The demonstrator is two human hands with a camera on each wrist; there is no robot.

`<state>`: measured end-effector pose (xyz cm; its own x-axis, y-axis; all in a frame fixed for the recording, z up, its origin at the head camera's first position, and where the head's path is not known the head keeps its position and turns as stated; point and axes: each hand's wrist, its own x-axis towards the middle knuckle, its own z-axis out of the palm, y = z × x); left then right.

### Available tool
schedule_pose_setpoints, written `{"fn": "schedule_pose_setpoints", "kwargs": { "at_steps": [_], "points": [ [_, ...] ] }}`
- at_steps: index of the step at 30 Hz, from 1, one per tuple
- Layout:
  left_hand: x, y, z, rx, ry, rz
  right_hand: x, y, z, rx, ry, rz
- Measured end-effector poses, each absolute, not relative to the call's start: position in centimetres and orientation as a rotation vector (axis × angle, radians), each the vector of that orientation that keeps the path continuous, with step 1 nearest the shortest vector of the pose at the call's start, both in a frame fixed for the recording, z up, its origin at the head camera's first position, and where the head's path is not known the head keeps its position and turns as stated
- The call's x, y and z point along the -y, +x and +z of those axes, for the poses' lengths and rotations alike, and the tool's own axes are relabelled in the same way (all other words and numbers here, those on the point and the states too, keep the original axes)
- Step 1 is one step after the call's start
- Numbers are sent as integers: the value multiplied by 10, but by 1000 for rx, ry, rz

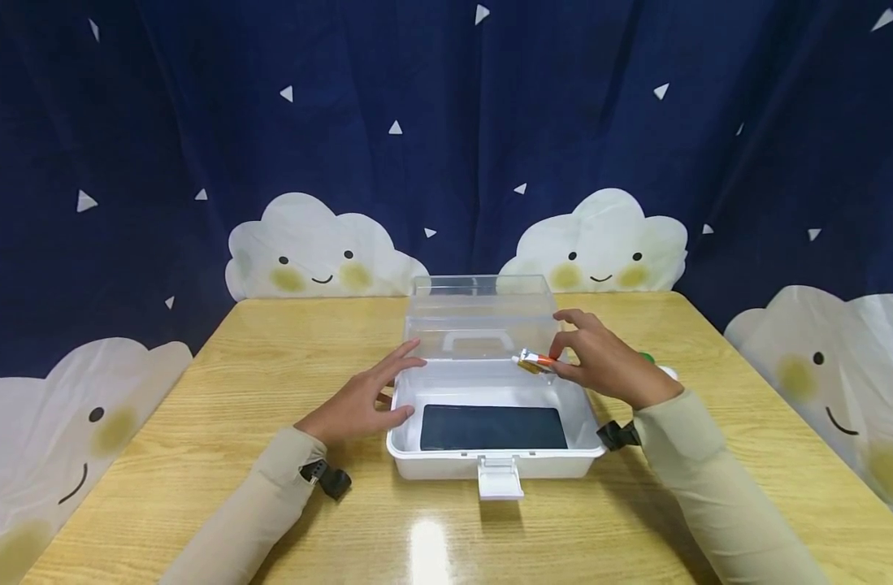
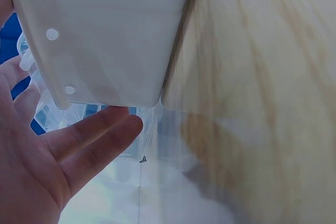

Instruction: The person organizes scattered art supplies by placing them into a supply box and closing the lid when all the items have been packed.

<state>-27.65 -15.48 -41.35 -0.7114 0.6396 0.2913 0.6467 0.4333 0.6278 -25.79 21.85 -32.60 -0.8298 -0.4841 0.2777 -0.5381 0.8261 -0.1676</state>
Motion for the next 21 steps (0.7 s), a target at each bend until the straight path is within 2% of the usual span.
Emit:
{"fn": "schedule_pose_setpoints", "kwargs": {
  "at_steps": [21],
  "points": [
    [156,-276,-413,2674,-1171,-1165,-211,-258,-329,2764,703,242]
  ]
}}
